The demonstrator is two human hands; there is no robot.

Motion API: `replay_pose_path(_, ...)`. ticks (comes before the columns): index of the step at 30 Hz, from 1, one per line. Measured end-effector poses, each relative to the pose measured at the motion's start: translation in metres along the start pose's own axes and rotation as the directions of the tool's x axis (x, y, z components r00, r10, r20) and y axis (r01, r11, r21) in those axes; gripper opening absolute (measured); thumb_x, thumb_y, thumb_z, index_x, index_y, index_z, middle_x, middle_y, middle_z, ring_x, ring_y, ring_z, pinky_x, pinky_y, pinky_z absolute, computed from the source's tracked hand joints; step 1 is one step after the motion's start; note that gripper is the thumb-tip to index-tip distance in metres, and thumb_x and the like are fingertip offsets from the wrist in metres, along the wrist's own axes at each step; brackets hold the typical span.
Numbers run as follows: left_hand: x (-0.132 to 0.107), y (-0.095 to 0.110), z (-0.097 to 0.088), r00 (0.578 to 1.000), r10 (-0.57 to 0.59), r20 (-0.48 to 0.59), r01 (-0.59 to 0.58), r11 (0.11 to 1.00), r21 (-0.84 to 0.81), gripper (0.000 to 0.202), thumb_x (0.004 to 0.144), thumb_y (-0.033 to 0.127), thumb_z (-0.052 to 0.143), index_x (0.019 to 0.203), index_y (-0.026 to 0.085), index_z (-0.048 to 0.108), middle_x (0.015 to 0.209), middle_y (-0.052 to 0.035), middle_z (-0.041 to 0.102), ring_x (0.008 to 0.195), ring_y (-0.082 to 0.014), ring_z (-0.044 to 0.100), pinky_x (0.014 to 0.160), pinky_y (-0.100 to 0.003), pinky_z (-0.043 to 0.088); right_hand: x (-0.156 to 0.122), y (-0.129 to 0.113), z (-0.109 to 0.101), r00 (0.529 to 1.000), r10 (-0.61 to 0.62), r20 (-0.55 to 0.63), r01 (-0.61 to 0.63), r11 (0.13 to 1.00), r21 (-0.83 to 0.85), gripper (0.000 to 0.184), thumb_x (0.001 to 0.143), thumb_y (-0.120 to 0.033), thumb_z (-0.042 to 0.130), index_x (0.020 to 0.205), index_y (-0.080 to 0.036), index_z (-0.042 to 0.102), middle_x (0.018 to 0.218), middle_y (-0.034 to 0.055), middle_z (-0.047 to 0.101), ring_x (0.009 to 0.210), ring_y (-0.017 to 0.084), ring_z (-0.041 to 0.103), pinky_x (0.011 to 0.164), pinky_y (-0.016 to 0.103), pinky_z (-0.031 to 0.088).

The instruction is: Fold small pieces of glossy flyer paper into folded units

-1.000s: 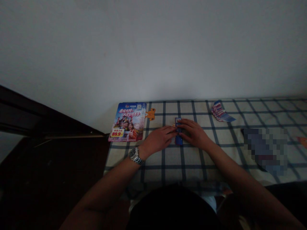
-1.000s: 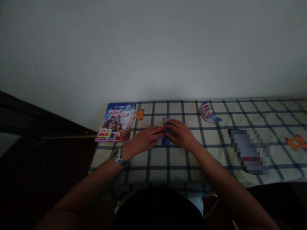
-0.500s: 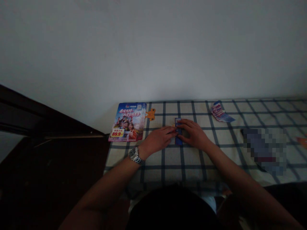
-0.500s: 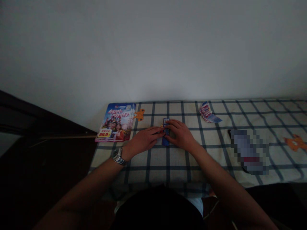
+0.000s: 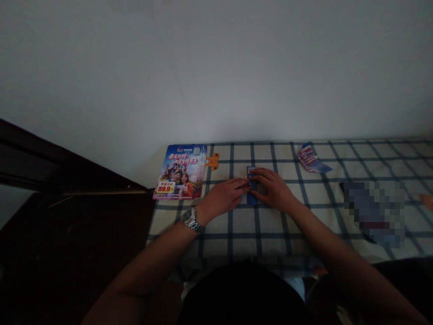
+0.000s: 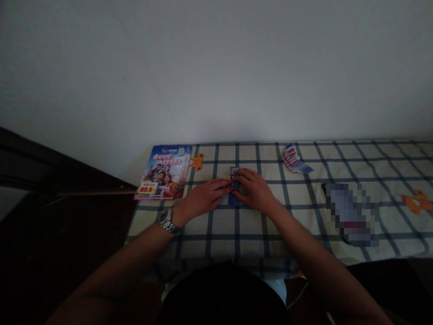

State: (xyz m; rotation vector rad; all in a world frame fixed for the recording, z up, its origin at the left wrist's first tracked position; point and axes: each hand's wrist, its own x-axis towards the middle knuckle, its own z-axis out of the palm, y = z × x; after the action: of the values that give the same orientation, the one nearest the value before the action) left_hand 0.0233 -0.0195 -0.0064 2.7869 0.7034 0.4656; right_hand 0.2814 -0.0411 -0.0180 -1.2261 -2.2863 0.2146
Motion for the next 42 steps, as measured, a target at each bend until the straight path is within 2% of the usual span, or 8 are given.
replay_pose_path(5,0.001,0.001,0.001,1.0,0.019,-0.021,-0.019,1.0,0.013,0.042,0.096,0.012,0.058,0.137,0.02,0.06,0.151,-0.0097,0.056,0.138,-0.0248,0.054,0.115,-0.045,0.052,0.001,0.0,-0.001,1.0,-0.003,0.007,0.003,1.0,0.012,0.039,0.09,-0.035,0.073,0.127,-0.027,0.065,0.143,0.0108,0.064,0.136,0.035,0.057,0.112,0.059,0.049)
replay_pose_path(12,0.004,0.004,0.003,1.0,0.003,-0.023,-0.002,1.0,0.018,0.046,0.096,0.012,0.058,0.142,0.017,0.056,0.148,-0.0103,0.058,0.137,-0.0252,0.054,0.115,-0.044,0.051,0.001,-0.001,-0.001,1.0,-0.001,0.015,0.001,1.0,0.015,0.036,0.09,-0.034,0.073,0.125,-0.027,0.066,0.141,0.0106,0.065,0.135,0.034,0.057,0.112,0.058,0.049)
replay_pose_path(20,0.005,0.009,0.003,0.999,-0.005,-0.042,0.007,0.999,0.052,0.043,0.096,0.013,0.057,0.139,0.015,0.057,0.148,-0.0112,0.058,0.135,-0.0252,0.055,0.115,-0.043,0.05,0.001,0.004,-0.004,0.999,-0.028,0.033,0.027,0.999,0.039,0.039,0.091,-0.036,0.073,0.128,-0.026,0.066,0.143,0.0111,0.063,0.136,0.034,0.056,0.112,0.059,0.049)
replay_pose_path(28,0.008,0.016,0.002,0.998,-0.049,-0.033,0.052,0.995,0.087,0.044,0.099,0.018,0.056,0.142,0.013,0.056,0.146,-0.0118,0.058,0.131,-0.0266,0.055,0.112,-0.043,0.051,0.002,0.011,-0.002,1.0,-0.03,0.01,0.028,0.994,0.108,0.031,0.102,-0.029,0.058,0.13,-0.026,0.068,0.143,0.0109,0.065,0.136,0.03,0.057,0.114,0.057,0.048)
replay_pose_path(33,0.01,0.019,0.003,0.997,-0.055,-0.059,0.061,0.993,0.1,0.04,0.099,0.019,0.054,0.139,0.014,0.059,0.143,-0.0122,0.059,0.129,-0.0265,0.056,0.112,-0.044,0.051,0.005,0.013,-0.002,1.0,-0.026,0.016,0.024,0.991,0.13,0.03,0.103,-0.028,0.056,0.129,-0.028,0.07,0.141,0.0093,0.066,0.132,0.029,0.06,0.113,0.056,0.05)
replay_pose_path(38,0.01,0.02,0.003,0.996,-0.051,-0.074,0.058,0.993,0.103,0.04,0.099,0.019,0.054,0.138,0.013,0.059,0.143,-0.0122,0.06,0.127,-0.0263,0.057,0.111,-0.043,0.052,0.006,0.01,-0.006,0.999,0.023,0.023,-0.026,0.992,0.127,0.028,0.103,-0.028,0.054,0.126,-0.026,0.071,0.142,0.0113,0.063,0.131,0.029,0.061,0.111,0.054,0.052)
replay_pose_path(42,0.011,0.021,0.001,0.997,-0.057,-0.043,0.061,0.994,0.093,0.041,0.099,0.019,0.055,0.139,0.012,0.059,0.144,-0.013,0.059,0.127,-0.0262,0.057,0.111,-0.043,0.052,0.011,0.011,-0.008,0.995,0.093,-0.032,-0.089,0.989,0.118,0.021,0.1,-0.029,0.058,0.116,-0.027,0.072,0.127,0.0106,0.066,0.118,0.029,0.067,0.103,0.05,0.058)
